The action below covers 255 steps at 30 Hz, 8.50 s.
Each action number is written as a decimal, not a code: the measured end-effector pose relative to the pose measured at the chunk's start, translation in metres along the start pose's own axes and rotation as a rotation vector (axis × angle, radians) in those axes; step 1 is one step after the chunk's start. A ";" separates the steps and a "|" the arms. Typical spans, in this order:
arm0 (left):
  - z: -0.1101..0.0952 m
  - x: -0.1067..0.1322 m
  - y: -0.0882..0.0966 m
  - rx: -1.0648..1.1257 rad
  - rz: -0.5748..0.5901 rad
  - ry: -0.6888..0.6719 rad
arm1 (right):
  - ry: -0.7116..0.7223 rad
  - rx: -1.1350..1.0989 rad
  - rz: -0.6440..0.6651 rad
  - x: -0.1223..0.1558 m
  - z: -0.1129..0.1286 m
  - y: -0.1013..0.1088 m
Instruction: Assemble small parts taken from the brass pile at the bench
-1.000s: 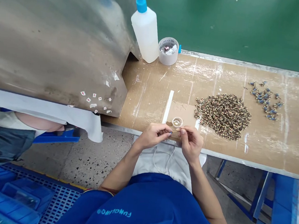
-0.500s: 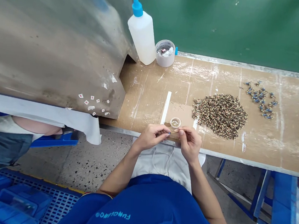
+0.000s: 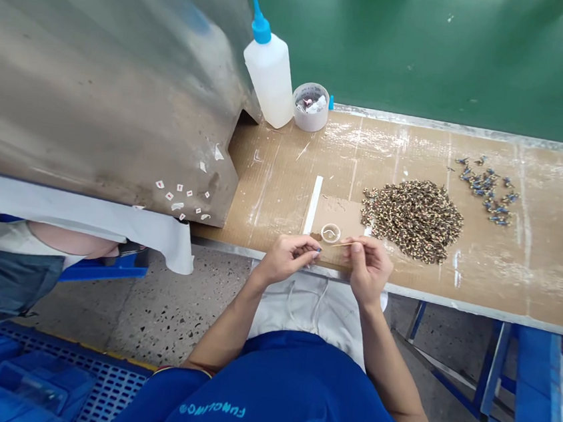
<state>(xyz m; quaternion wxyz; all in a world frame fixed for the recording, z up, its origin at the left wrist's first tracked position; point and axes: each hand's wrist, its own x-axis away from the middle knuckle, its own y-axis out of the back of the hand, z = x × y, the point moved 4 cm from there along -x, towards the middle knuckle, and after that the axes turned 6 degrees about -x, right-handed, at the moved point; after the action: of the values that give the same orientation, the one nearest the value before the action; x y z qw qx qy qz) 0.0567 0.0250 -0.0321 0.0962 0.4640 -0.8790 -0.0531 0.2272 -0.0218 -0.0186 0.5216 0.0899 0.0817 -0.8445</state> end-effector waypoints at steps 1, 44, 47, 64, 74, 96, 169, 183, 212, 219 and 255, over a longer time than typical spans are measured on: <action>0.001 0.000 0.000 0.019 -0.005 0.006 | 0.022 0.003 -0.063 -0.003 0.001 0.004; 0.004 0.001 0.006 0.153 -0.011 0.023 | 0.354 0.558 0.418 -0.036 0.014 -0.012; 0.002 0.000 0.007 0.139 -0.014 0.017 | 0.347 0.524 0.475 -0.033 0.014 -0.016; 0.000 0.001 0.004 0.096 -0.032 0.006 | 0.130 0.092 0.142 -0.018 0.021 0.000; -0.001 0.002 0.003 -0.080 -0.058 -0.075 | -0.077 -0.193 -0.043 0.001 -0.011 -0.004; -0.010 0.001 0.002 -0.164 -0.036 -0.135 | -0.095 -0.024 0.076 0.005 -0.010 -0.009; -0.013 0.001 0.003 -0.236 -0.018 -0.154 | 0.123 0.089 0.158 0.002 0.003 -0.016; -0.014 0.001 0.003 -0.225 -0.043 -0.165 | 0.073 0.046 0.160 0.003 0.000 -0.014; -0.010 0.002 0.003 -0.165 -0.055 -0.127 | -0.015 -0.054 0.077 0.007 -0.005 -0.007; -0.011 0.002 0.003 -0.169 -0.050 -0.105 | -0.036 -0.035 0.063 0.006 -0.007 -0.006; -0.007 0.001 0.003 -0.145 -0.062 -0.103 | 0.029 -0.042 -0.025 0.012 -0.007 -0.004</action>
<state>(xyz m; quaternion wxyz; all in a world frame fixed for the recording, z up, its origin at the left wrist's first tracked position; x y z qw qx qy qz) 0.0547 0.0257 -0.0242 0.0826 0.4794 -0.8618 -0.1434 0.2189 -0.0286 -0.0279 0.5113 0.0900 0.1083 -0.8478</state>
